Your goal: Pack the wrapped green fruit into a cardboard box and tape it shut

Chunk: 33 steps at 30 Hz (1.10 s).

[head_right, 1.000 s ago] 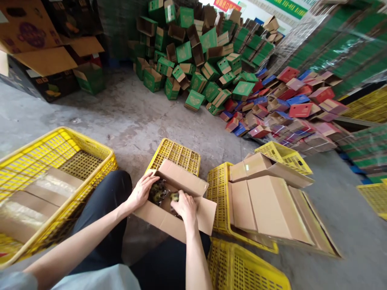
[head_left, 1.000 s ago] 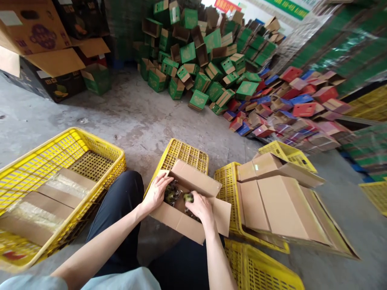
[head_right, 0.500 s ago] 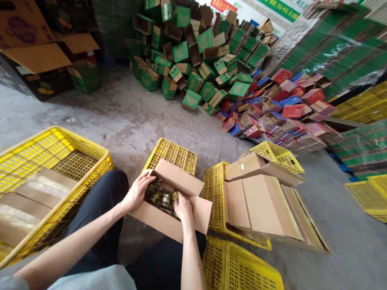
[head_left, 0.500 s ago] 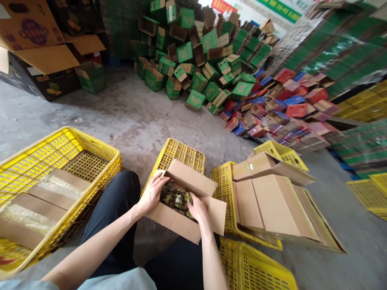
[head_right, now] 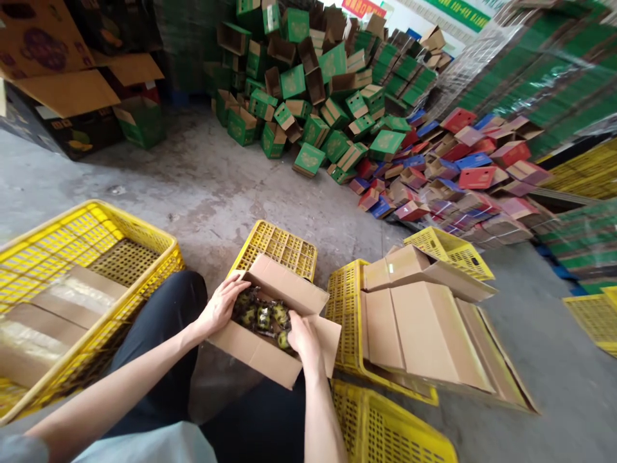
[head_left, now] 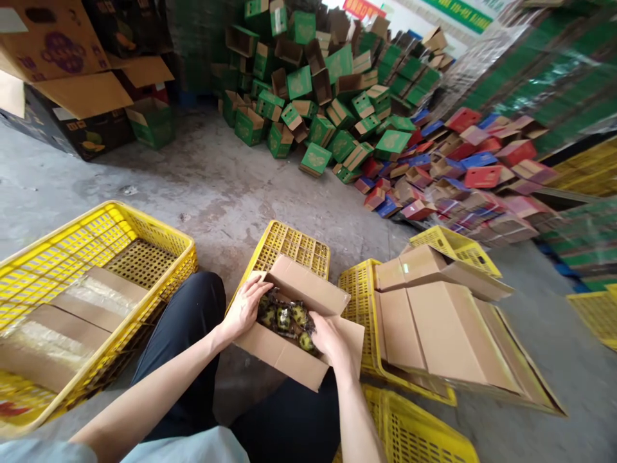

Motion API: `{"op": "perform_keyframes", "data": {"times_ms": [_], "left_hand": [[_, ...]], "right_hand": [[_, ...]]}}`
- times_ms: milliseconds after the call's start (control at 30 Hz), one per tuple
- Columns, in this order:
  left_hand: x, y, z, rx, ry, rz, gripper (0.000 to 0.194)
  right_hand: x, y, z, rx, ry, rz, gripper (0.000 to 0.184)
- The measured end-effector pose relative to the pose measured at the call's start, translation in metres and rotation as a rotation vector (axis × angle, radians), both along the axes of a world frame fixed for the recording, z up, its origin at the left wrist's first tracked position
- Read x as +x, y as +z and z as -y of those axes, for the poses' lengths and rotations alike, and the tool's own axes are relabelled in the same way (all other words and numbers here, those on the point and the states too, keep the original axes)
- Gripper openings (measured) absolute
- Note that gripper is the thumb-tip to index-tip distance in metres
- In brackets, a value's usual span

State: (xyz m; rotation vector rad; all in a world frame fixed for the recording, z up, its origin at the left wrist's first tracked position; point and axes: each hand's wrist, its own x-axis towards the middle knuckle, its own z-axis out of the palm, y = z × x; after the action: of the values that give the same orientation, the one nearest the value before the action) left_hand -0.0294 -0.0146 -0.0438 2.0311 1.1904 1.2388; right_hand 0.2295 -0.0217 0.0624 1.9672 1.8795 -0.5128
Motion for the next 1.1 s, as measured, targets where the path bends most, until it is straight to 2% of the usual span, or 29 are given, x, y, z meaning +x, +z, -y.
{"op": "perform_keyframes", "data": {"times_ms": [100, 200, 300, 433, 467, 600, 700, 867, 967, 1100], "left_hand": [[0.000, 0.000, 0.000, -0.016, 0.008, -0.006, 0.060], [0.000, 0.000, 0.001, -0.023, 0.010, -0.007, 0.061], [0.000, 0.001, 0.001, -0.004, 0.002, -0.007, 0.061], [-0.001, 0.001, 0.001, -0.006, -0.001, -0.011, 0.060], [-0.001, 0.001, 0.001, -0.007, 0.001, -0.010, 0.061], [-0.001, 0.002, 0.000, 0.002, 0.005, -0.003, 0.062], [0.000, 0.002, -0.001, 0.006, 0.002, -0.006, 0.060], [0.001, -0.002, 0.000, 0.028, 0.012, 0.001, 0.056], [0.001, -0.001, 0.001, 0.010, 0.012, -0.005, 0.057], [0.000, 0.000, -0.003, -0.009, 0.014, -0.014, 0.059]], "right_hand": [[0.012, 0.019, -0.002, 0.075, -0.025, 0.044, 0.058], [0.010, 0.023, 0.004, 0.149, -0.064, 0.113, 0.058], [-0.002, 0.013, 0.015, 0.136, -0.060, 0.140, 0.053], [-0.012, 0.000, 0.026, 0.017, -0.054, 0.130, 0.022], [-0.013, -0.001, 0.026, 0.006, -0.057, 0.128, 0.021], [-0.017, -0.007, 0.013, 0.091, -0.051, 0.116, 0.038], [-0.024, -0.018, -0.001, 0.105, -0.046, 0.092, 0.046], [-0.031, -0.031, -0.001, 0.128, -0.092, 0.133, 0.044], [-0.028, -0.027, 0.010, 0.174, -0.061, 0.180, 0.036], [-0.031, -0.016, 0.009, 0.128, -0.015, 0.242, 0.029]]}}
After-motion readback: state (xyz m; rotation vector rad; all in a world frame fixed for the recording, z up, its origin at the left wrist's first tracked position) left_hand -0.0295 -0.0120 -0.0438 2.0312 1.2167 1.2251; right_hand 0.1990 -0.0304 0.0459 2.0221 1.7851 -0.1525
